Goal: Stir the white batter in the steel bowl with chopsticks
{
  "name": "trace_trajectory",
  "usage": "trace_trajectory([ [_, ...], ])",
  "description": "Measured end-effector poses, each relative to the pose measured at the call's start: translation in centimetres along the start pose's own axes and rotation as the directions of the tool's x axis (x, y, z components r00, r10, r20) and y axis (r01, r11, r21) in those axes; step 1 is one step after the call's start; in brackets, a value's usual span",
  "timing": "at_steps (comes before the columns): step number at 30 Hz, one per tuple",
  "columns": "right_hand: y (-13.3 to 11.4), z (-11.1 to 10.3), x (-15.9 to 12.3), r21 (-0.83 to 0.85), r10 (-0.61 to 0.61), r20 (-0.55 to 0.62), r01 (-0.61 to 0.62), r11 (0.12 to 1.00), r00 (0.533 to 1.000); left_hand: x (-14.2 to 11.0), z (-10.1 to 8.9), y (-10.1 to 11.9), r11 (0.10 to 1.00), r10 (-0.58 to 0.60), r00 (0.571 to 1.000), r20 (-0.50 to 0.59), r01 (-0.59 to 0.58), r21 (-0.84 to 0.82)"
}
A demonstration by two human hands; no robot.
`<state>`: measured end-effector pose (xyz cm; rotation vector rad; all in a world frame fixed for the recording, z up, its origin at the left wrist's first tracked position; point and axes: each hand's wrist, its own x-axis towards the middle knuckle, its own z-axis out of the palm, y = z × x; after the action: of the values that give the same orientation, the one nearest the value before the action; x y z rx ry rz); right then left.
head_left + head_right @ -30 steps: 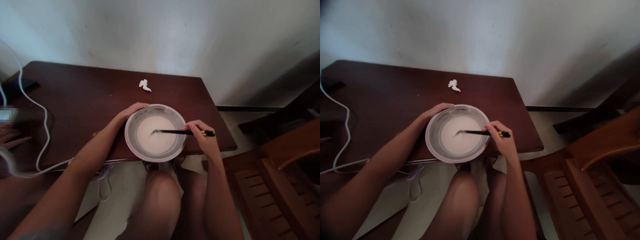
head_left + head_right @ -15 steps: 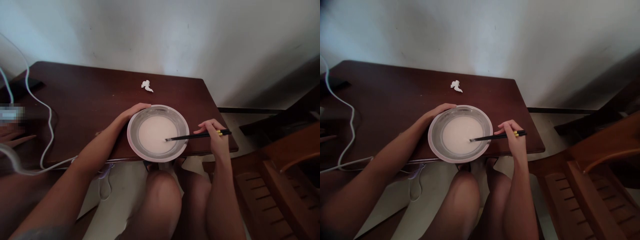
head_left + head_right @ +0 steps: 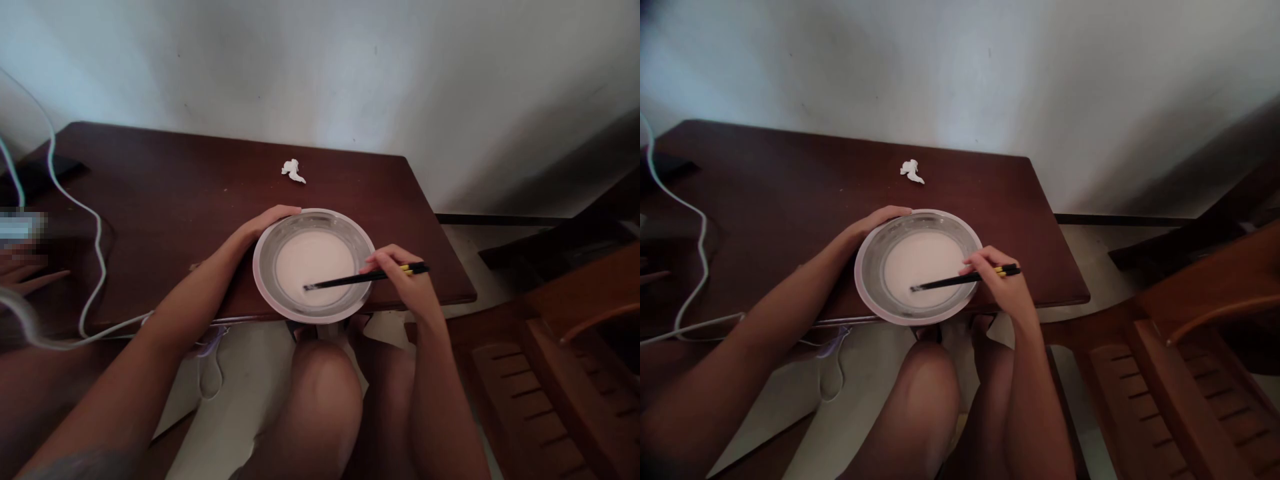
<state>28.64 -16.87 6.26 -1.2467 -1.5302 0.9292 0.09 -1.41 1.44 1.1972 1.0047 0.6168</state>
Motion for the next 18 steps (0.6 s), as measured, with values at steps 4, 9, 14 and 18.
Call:
trace_trajectory([
  [4,0.1,0.2,0.3,-0.061,-0.063,-0.041,0.061,0.996,0.997,-0.1,0.1,0.1,1.0,-0.003,1.0,-0.015,0.003,-0.004],
  [9,0.4,-0.8,0.0,-0.003,-0.003,-0.263,0.002,1.0,0.965,-0.1,0.1,0.1,1.0,0.027,1.0,-0.01,-0.027,0.014],
  [14,0.0,0.4,0.3,-0.003,-0.02,0.069,0.02,1.0,0.997,-0.3,0.3,0.3,1.0,-0.017,0.999,-0.032,0.017,-0.001],
  [18,0.2,-0.2,0.4,-0.043,-0.015,-0.189,0.007,0.999,0.982,-0.2,0.3,0.3,1.0,-0.017,0.999,-0.03,0.016,-0.018],
])
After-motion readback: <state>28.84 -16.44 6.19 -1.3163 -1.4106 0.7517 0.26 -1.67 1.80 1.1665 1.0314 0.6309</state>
